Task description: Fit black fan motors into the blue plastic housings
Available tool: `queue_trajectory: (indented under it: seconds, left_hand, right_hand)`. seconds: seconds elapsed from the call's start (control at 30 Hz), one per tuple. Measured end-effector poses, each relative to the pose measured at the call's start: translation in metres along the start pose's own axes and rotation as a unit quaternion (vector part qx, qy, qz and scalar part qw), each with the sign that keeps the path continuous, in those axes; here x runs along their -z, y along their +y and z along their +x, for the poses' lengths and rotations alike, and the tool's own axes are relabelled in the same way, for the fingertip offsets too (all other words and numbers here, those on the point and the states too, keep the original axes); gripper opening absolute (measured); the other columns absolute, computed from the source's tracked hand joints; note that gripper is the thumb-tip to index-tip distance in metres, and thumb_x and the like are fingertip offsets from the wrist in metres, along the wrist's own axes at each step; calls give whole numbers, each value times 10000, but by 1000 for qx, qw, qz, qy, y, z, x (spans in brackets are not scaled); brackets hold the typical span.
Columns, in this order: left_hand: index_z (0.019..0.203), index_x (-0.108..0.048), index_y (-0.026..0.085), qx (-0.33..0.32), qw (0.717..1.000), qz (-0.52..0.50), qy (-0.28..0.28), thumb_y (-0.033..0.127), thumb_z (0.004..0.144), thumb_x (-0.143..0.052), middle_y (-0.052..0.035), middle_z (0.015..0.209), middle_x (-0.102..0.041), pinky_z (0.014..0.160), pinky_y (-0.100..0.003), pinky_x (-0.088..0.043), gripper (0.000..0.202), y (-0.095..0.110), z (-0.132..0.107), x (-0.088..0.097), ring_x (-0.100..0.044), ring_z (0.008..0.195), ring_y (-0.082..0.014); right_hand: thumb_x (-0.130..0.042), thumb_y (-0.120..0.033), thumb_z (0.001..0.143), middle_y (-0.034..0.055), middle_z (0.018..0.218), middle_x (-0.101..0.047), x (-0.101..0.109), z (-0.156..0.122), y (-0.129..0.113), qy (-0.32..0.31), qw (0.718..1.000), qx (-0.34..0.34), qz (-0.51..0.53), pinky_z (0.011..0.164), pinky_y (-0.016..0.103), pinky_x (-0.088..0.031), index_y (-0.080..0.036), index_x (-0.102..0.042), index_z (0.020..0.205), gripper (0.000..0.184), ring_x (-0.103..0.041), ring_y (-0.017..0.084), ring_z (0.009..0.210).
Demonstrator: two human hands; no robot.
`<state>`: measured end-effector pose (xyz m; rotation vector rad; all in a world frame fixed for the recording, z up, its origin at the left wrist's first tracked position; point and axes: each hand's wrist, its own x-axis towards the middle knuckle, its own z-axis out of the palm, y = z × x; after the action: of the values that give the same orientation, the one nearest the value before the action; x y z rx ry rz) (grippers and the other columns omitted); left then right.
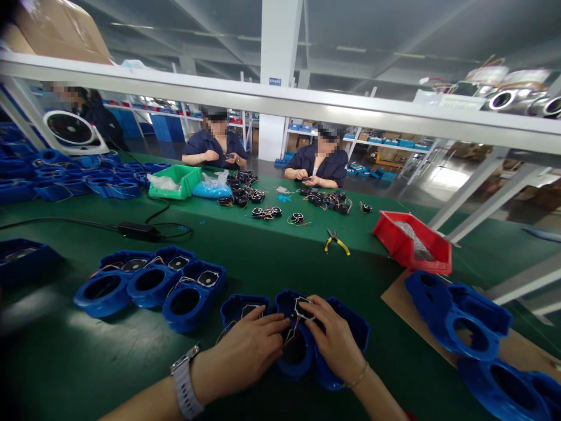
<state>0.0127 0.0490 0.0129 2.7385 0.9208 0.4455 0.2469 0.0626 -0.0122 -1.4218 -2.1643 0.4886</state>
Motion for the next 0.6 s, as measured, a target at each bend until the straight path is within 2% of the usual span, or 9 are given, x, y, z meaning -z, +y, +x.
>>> queue_trajectory:
  seconds: [0.2,0.43,0.6]
  left_hand:
    - [1012,-631,169,3,1000,20,7,279,955,-447,-79,1248,-587,1034,-461,-362,222,3,1,1,-530,1178,-230]
    - [1000,-629,146,2,999,30,14,285,959,-435,-98,1231,-590,1019,-458,-361,242,5,2,1,-539,1154,-243]
    - [989,-627,146,-1,999,41,12,283,955,-437,-103,1213,-590,1017,-446,-358,236,7,2,2,-532,1156,-249]
  right_hand:
    - [-421,-269,925,89,1296,-515,1,0,-3,-18,999,22,-40,1036,461,-416,-258,-597,1211,336,-471,257,1221]
    - [-413,-330,950,77,1324,-494,-2,-1,-1,10,1000,-12,19,1045,464,-407,-261,-570,1225,324,-460,247,1236]
    - [-405,-321,957,85,1323,-493,-1,-1,1,0,1000,28,-8,1038,446,-420,-257,-564,1245,335,-470,252,1227]
